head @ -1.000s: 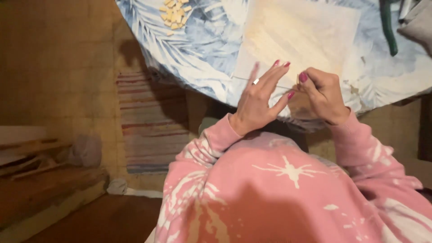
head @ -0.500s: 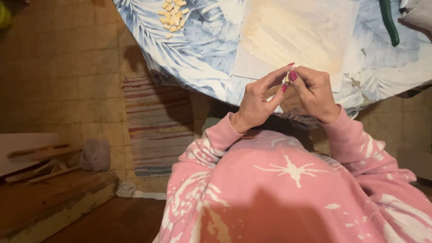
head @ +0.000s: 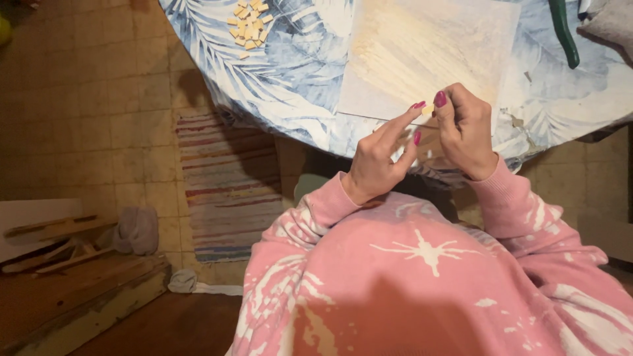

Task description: Manually sanding small rectangular wooden tiles using a sheet of sandpaper on a table.

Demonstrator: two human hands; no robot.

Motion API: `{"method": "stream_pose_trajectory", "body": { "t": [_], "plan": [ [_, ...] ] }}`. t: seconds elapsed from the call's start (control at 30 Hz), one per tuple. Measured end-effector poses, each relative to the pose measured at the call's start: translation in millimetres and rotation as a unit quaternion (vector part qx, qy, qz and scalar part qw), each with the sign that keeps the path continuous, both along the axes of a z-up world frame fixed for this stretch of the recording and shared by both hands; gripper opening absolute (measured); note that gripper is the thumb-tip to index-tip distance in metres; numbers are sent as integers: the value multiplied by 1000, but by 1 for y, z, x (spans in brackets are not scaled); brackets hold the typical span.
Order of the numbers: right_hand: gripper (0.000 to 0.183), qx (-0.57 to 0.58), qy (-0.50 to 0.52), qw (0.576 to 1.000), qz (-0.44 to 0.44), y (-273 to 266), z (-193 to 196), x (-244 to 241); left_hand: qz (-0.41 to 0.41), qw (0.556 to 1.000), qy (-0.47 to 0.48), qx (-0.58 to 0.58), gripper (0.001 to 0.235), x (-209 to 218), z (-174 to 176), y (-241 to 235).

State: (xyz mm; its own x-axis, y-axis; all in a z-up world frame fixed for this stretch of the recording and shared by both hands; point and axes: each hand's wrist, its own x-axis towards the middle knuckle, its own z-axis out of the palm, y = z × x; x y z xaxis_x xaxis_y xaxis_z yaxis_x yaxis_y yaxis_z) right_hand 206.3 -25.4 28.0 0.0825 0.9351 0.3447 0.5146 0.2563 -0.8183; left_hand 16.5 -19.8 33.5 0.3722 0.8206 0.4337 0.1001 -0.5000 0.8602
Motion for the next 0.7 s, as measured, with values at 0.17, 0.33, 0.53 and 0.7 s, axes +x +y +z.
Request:
{"method": "stream_pose_trajectory", "body": {
  "t": [0.17, 0.33, 0.53, 0.7],
  "plan": [
    [27, -8, -4, 1000, 7, 3, -3, 3, 35, 997, 26, 67, 43, 1, -15, 2],
    [21, -6, -48, 997, 53, 6, 12, 7, 33, 998, 26, 48, 40, -2, -11, 11],
    [20, -29, -29, 993, 111, 8, 9, 13, 22, 996, 31, 85, 40, -3, -16, 21],
    [25, -57, 61, 988, 128, 8, 4, 13, 28, 998, 22, 55, 36, -2, -21, 20]
  ]
}}
